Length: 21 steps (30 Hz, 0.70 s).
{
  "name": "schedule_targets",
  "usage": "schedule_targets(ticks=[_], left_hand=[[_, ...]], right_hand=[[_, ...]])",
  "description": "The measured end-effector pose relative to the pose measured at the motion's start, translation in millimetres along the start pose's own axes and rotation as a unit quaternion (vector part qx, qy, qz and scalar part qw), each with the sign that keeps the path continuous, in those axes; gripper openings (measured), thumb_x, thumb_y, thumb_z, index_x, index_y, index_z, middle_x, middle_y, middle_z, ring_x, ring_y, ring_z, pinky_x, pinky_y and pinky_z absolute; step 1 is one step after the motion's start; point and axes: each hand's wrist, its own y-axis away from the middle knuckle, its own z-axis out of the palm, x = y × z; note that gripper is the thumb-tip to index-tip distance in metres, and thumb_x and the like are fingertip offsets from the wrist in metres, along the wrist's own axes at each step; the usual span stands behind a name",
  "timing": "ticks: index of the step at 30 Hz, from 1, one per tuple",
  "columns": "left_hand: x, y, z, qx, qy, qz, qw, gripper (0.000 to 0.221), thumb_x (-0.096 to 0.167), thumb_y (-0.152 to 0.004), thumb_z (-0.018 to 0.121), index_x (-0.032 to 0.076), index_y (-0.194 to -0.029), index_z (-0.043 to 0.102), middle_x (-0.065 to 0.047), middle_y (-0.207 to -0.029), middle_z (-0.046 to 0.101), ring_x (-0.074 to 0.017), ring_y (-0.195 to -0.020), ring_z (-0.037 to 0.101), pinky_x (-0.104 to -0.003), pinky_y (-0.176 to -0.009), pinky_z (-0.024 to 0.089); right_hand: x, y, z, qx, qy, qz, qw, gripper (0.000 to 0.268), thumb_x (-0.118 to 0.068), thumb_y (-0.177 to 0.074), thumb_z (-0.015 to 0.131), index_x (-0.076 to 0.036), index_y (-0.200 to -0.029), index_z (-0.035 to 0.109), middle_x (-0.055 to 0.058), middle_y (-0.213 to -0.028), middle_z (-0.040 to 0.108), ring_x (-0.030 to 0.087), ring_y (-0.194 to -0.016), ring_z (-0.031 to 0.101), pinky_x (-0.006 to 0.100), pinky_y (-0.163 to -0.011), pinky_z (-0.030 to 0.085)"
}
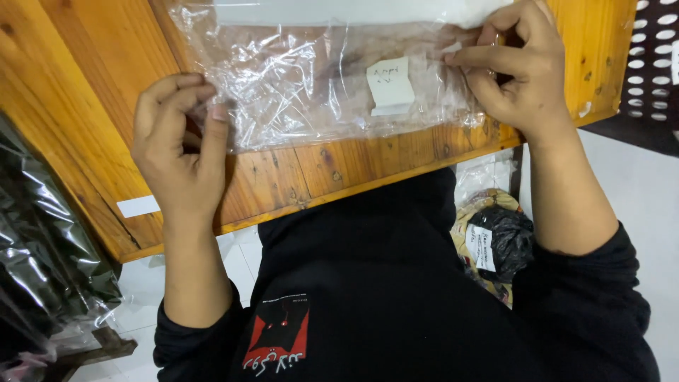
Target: A person is packaging folded white shirts into clear plastic bags at a workstation in a sewing factory.
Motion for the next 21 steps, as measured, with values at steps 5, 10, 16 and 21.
schedule_targets(ticks=[5,10,16,21], left_hand=[[-1,2,0,0.063,0.079,-0.091,0.991,0.017,-0.006,-0.097,0.082,-0.002,-0.094,0.066,-0.024,-0.111,0.068,-0.0237,-0.104,0.067,-0.026,-0.070,0.053],[7,0,-2,0.051,0.048,-0.113,0.991,0.039,0.002,-0.097,0.078,0.007,-0.129,0.057,-0.014,-0.129,0.054,-0.0166,-0.088,0.057,-0.021,-0.055,0.047],[-3,-4,0,0.042,-0.177,0.072,0.981,0.011,0.009,-0.102,0.075,0.005,-0.112,0.075,-0.015,-0.129,0.058,-0.0303,-0.098,0.058,-0.042,-0.084,0.052],[-3,-9,-1,0.038,-0.297,0.121,0.947,0.006,0.016,-0.101,0.081,0.012,-0.103,0.078,-0.010,-0.130,0.066,-0.0324,-0.106,0.058,-0.045,-0.086,0.046]], right_hand=[[-4,-2,0,-0.009,0.022,0.018,1.000,0.010,0.006,-0.109,0.080,-0.001,-0.109,0.087,0.015,-0.104,0.054,0.033,-0.099,0.051,0.044,-0.088,0.039],[2,1,2,-0.003,0.023,0.010,1.000,0.014,0.007,-0.104,0.074,-0.002,-0.102,0.085,0.015,-0.101,0.056,0.032,-0.096,0.051,0.044,-0.085,0.040],[-3,-1,5,0.011,0.053,0.023,0.998,0.013,0.004,-0.104,0.080,-0.007,-0.099,0.084,0.014,-0.102,0.057,0.032,-0.096,0.052,0.043,-0.083,0.040],[-11,-13,0,0.056,0.131,-0.031,0.989,0.014,0.003,-0.099,0.082,-0.005,-0.088,0.084,0.019,-0.112,0.059,0.038,-0.107,0.055,0.051,-0.099,0.040]])
